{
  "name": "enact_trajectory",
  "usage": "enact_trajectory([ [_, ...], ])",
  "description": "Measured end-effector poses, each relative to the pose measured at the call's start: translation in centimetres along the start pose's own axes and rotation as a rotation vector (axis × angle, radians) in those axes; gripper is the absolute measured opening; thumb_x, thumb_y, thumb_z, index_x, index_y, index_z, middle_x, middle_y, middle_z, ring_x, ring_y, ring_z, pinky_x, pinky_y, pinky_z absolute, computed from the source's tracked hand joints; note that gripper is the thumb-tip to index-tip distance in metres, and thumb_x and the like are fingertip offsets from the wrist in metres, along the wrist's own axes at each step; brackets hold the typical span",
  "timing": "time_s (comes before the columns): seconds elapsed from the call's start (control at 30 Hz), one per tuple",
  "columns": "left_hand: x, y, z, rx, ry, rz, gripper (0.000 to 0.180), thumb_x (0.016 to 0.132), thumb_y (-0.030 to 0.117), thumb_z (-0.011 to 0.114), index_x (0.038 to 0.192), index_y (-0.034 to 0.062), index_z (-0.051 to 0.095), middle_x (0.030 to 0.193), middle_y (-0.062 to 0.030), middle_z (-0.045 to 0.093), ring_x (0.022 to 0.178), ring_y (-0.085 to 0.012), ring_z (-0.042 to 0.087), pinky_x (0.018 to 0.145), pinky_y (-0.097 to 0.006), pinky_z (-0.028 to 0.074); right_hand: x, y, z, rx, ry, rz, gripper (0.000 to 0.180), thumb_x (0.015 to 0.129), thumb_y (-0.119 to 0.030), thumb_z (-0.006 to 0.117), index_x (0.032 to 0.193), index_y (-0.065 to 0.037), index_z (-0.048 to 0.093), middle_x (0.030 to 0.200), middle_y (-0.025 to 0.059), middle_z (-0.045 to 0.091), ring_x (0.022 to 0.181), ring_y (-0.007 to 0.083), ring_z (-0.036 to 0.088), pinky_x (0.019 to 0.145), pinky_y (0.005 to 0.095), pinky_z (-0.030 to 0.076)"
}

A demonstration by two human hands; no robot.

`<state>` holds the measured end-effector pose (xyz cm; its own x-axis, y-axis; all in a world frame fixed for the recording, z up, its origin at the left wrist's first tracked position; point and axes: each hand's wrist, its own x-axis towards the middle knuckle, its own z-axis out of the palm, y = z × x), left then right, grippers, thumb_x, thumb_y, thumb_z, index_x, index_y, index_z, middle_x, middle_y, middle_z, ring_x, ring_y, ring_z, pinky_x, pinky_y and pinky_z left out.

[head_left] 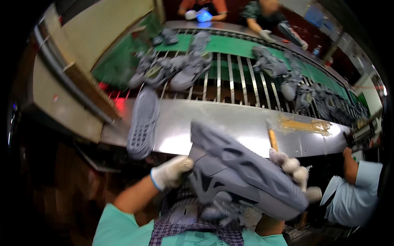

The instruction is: The person brushes the exterior of a shoe with a brush and picks up two shoe soles from a conveyor belt.

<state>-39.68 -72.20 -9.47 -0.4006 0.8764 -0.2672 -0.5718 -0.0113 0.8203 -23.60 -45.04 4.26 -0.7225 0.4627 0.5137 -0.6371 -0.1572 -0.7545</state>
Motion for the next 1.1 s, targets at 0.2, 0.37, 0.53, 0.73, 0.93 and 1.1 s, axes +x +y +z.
enact_trajectory([
  [0.2, 4.0, 11.1, 6.1, 1.196, -0.195, 0.005, 0.105, 0.068, 0.05, 0.097, 0.147, -0.006, 0.055, 0.132, -0.0269, 0.069, 0.121, -0.0372, 0.069, 0.105, -0.042, 0.055, -19.3, 16.6, -15.9, -0.005, 0.236, 1.034, 0.099, 0.103, -0.077, 0.049, 0.169, -0.006, 0.031, 0.166, 0.0165, 0.043, 0.149, 0.0409, 0.043, 0.118, 0.0594, 0.044],
  [0.37, 6.7, 8.8, 10.9, 1.529, -0.316, -0.008, 0.103, 0.069, 0.055, 0.093, 0.145, -0.0048, 0.058, 0.125, -0.0275, 0.072, 0.115, -0.0414, 0.071, 0.1, -0.047, 0.057, -2.8, 7.2, -8.2, 0.016, -0.174, 0.632, 0.071, 0.106, -0.055, 0.059, 0.156, -0.004, 0.052, 0.151, 0.0105, 0.06, 0.136, 0.0263, 0.061, 0.112, 0.0464, 0.053],
  [0.53, 7.7, 8.5, 12.5, 1.525, -0.375, -0.13, 0.085, 0.071, 0.053, 0.093, 0.13, -0.002, 0.066, 0.114, -0.0255, 0.075, 0.107, -0.0391, 0.075, 0.094, -0.046, 0.059, 3.1, 1.8, -1.0, -1.254, -0.897, 0.247, 0.066, 0.095, -0.059, 0.07, 0.139, -0.01, 0.066, 0.137, 0.0187, 0.066, 0.121, 0.0392, 0.068, 0.103, 0.0502, 0.057],
  [0.73, 4.3, 6.5, 4.7, 1.237, -0.101, -0.092, 0.11, 0.064, 0.054, 0.099, 0.151, 0.0011, 0.055, 0.132, -0.0222, 0.072, 0.121, -0.0373, 0.071, 0.108, -0.043, 0.055, -10.8, 5.4, -18.2, -0.7, -0.237, 0.931, 0.029, 0.097, -0.026, 0.067, 0.111, -0.007, 0.083, 0.155, 0.0215, 0.059, 0.138, 0.0388, 0.061, 0.114, 0.0513, 0.05],
  [0.93, 4.8, 4.2, 1.0, 0.837, 0.006, 0.086, 0.082, 0.083, 0.066, 0.083, 0.122, -0.0059, 0.074, 0.12, -0.0192, 0.077, 0.113, -0.0291, 0.074, 0.106, -0.04, 0.056, -12.9, 4.7, -14.9, -0.19, -0.123, 0.727, 0.03, 0.093, -0.032, 0.072, 0.095, -0.004, 0.083, 0.157, 0.0239, 0.057, 0.151, 0.0406, 0.047, 0.125, 0.0572, 0.036],
  [1.1, 10.1, 2.6, 5.8, 0.673, 0.063, 0.36, 0.057, 0.104, 0.05, 0.066, 0.107, -0.0061, 0.077, 0.105, -0.0201, 0.078, 0.098, -0.0272, 0.076, 0.091, -0.039, 0.061, -8.1, 2.3, -10.7, -0.168, -0.536, 0.583, 0.061, 0.083, -0.045, 0.084, 0.124, -0.003, 0.067, 0.142, 0.0193, 0.062, 0.138, 0.0426, 0.055, 0.118, 0.0527, 0.043],
])
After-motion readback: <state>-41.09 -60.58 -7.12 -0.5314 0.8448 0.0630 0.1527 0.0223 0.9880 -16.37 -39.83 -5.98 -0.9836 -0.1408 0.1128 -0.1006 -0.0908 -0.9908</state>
